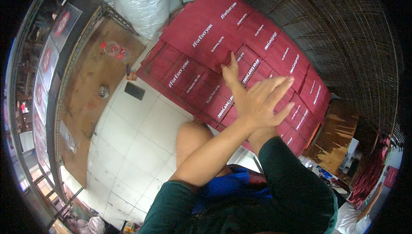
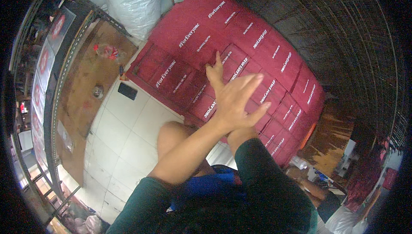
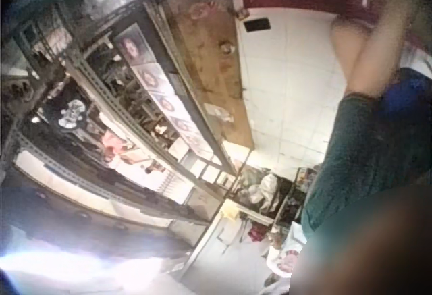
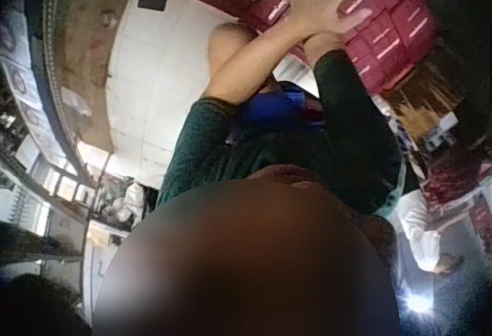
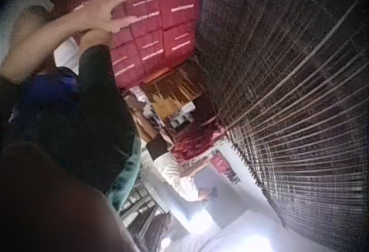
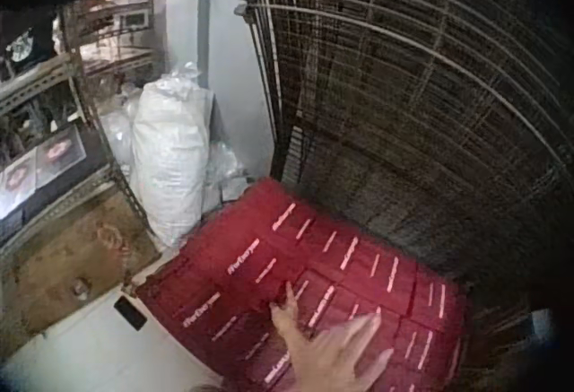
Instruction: The person folds maroon tote bags one at a time and stacks them on a table. The person repeatedly picks up a bag, folds it, and places it on the growing stack.
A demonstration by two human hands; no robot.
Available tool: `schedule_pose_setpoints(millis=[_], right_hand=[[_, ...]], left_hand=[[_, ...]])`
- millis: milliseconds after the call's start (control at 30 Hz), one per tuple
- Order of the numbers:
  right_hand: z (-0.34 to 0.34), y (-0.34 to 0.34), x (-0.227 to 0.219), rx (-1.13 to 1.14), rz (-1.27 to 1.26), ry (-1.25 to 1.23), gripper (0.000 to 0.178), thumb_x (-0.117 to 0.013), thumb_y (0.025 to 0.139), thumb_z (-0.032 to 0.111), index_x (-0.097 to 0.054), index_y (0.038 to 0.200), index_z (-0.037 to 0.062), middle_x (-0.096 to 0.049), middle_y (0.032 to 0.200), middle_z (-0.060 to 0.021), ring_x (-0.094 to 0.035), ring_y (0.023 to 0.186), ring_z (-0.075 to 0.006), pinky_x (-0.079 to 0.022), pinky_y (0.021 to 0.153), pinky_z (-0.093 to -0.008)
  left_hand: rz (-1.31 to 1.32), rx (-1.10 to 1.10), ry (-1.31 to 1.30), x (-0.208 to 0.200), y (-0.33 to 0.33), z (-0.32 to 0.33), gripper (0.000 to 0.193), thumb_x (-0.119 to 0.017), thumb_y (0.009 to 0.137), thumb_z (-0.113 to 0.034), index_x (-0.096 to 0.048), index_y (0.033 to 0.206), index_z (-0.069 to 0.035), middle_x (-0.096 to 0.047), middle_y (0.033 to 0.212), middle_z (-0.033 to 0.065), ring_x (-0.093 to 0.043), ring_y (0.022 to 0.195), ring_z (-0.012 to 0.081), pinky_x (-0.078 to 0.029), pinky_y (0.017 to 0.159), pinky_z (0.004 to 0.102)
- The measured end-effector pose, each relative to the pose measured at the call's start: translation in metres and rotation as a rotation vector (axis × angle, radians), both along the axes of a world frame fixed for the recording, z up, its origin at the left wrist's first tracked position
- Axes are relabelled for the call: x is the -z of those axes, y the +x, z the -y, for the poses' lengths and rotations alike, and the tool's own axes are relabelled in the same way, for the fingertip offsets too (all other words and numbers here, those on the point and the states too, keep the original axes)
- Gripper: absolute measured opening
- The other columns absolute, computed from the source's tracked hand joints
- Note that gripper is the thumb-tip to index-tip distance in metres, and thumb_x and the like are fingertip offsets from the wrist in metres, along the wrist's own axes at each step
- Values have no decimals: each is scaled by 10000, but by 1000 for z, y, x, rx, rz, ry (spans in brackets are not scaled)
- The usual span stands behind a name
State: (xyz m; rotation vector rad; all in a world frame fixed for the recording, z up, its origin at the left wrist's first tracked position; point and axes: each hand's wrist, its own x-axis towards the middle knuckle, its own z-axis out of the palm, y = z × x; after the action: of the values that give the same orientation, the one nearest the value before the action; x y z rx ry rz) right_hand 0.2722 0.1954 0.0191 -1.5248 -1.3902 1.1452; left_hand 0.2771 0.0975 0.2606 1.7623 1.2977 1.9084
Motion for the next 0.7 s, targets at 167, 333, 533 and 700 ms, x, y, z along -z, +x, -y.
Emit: schedule_pose_setpoints(millis=[167, 333, 533, 700], right_hand=[[5, 3, 7, 23, -56, -155, 744, -535, 765, -92, -216, 1420, 56, -506, 1237, -143, -545, 950, -154, -443, 797, -250], [5, 5, -3, 21, 10, -322, 734, -541, 761, -84, -227, 1413, 39, -421, 1340, -161, -528, 1003, -168, -430, 834, -255], [8, 11, 11, 19, 55, -161, 740, -547, 752, -78, -228, 1411, 27, -478, 1278, -149, -547, 876, -159, -442, 783, -261], [1, 15, 28, 9, 106, -110, 748, -556, 741, -65, -230, 1409, 21, -474, 1288, -154, -551, 881, -149, -442, 786, -254]], left_hand=[[-38, 84, -144, -3, 2, -5, 601, -672, 702, -272, -502, 1243, -74, -578, 1019, 130, -575, 861, 287, -463, 724, 380], [-63, 121, -180, 4, 6, -10, 541, -668, 703, -281, -539, 1186, -76, -576, 1002, 122, -571, 858, 285, -459, 727, 374], [-71, 132, -201, 4, 9, -11, 484, -684, 697, -331, -592, 1097, -74, -606, 912, 130, -600, 801, 282, -475, 723, 365], [-57, 175, -223, 3, 10, -12, 460, -683, 698, -327, -600, 1064, -62, -607, 912, 135, -597, 798, 289, -475, 709, 379]])
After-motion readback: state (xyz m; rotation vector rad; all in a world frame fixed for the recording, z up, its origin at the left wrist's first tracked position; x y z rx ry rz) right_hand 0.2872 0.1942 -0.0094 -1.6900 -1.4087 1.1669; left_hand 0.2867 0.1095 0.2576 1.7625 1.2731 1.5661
